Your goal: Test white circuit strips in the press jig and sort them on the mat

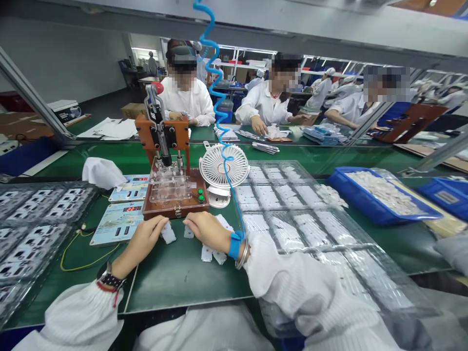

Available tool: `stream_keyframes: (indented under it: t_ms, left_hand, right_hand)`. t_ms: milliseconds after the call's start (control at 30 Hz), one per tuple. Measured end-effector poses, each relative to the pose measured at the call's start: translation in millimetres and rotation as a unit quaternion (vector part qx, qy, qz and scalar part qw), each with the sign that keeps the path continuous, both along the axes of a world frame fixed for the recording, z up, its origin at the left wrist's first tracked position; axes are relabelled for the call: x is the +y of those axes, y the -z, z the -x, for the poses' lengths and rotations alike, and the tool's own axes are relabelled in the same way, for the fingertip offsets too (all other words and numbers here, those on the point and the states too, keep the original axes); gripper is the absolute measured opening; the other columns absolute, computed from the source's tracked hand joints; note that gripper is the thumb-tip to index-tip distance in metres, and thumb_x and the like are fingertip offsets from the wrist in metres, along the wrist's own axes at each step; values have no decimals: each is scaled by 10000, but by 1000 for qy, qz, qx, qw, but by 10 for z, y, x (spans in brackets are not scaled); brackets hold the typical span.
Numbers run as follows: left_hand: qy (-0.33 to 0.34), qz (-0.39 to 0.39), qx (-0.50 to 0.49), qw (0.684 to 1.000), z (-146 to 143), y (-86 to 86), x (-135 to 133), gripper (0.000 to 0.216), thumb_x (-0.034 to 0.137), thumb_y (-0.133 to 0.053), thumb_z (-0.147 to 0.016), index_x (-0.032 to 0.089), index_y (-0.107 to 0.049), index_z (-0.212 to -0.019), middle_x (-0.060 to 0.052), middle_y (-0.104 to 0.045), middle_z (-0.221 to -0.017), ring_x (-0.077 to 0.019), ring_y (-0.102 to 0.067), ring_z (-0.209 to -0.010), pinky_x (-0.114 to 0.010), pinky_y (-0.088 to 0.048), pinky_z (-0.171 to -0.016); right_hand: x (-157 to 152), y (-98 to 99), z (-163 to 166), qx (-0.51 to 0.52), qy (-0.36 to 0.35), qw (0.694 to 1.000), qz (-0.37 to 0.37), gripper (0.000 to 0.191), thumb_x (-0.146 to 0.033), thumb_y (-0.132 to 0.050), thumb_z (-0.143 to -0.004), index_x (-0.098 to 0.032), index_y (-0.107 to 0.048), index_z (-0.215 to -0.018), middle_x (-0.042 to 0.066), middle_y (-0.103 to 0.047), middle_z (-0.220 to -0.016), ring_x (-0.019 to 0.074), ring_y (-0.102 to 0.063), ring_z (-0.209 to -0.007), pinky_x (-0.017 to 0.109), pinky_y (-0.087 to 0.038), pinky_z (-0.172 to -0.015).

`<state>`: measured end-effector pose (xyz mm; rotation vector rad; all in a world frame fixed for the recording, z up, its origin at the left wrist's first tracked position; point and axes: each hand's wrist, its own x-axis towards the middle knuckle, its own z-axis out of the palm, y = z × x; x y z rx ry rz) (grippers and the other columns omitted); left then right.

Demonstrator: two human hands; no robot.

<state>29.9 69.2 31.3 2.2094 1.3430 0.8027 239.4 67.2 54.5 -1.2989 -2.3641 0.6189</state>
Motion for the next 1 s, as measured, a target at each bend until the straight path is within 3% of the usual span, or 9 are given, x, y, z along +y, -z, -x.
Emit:
stream_keyframes:
  t_ms: [100,233,367,500,567,633,800,900,1000]
  left_hand:
    - [20,-68,6,997,15,33,-24,385,348,-308,-993,171,-611,-834,-34,-643,-720,-173,-601,-647,-274,-454,-610]
    - [145,-177,96,969,60,84,-144,329,362,-370,-991,173,-638,-1018,-92,-681,-964,-233,-611,-878,-368,-494,-774]
    - [182,-115,114,970,127,74,-236,317,429,-552,-904,205,-616,-1118,-94,-627,-1150,-260,-573,-1022,-411,-493,-866]
    - [128,-17,92,987,174,94,-202,671,436,-685,-804,254,-403,-1385,-105,-495,-1355,-293,-441,-1245,-477,-406,-1018]
    - [141,33,98,985,169,144,-163,860,435,-757,-729,247,-313,-1441,-120,-431,-1412,-306,-376,-1305,-492,-365,-1057]
    - [156,64,96,981,150,207,-126,866,396,-767,-727,241,-310,-1446,-124,-411,-1424,-302,-356,-1323,-490,-339,-1078]
    - [157,60,52,984,111,283,-96,670,307,-705,-791,278,-406,-1390,-94,-480,-1348,-290,-398,-1281,-496,-354,-1064]
    - [149,62,32,986,114,200,-136,676,307,-721,-763,278,-429,-1372,-97,-499,-1285,-303,-439,-1224,-495,-402,-1020]
    - [113,31,1,993,141,34,-162,648,312,-662,-801,280,-396,-1391,-97,-456,-1279,-297,-433,-1219,-465,-393,-1029]
  right_hand:
    - [69,27,12,56,5,998,28,255,-237,-436,-961,-139,-602,-795,29,-624,-755,128,-537,-681,236,-376,-623]
    - [132,79,16,79,0,994,70,233,-220,-473,-943,-124,-635,-807,37,-652,-762,135,-573,-704,243,-424,-663]
    - [80,118,-23,36,16,998,44,190,-220,-550,-902,-126,-627,-1048,98,-655,-1005,191,-613,-895,310,-481,-795]
    - [-44,139,-81,-69,-61,996,4,478,-311,-678,-815,-127,-533,-1232,156,-549,-1192,279,-526,-1105,423,-458,-923]
    - [-84,162,-91,-116,-89,989,14,651,-396,-757,-724,-115,-514,-1259,175,-513,-1227,317,-489,-1132,464,-443,-934]
    - [-99,199,-83,-132,-89,987,17,682,-409,-772,-701,-106,-520,-1257,182,-488,-1243,327,-466,-1147,469,-431,-944]
    - [-96,194,-58,-78,-77,992,66,731,-305,-816,-653,-149,-502,-1294,129,-475,-1189,278,-460,-1116,433,-427,-957]
    - [-71,-2,-118,-5,-101,990,94,750,-278,-824,-637,-198,-488,-1303,100,-457,-1208,250,-455,-1146,419,-419,-987]
    - [67,-275,-233,97,-119,987,53,604,-302,-758,-727,-222,-512,-1273,98,-439,-1291,240,-435,-1230,415,-393,-1034]
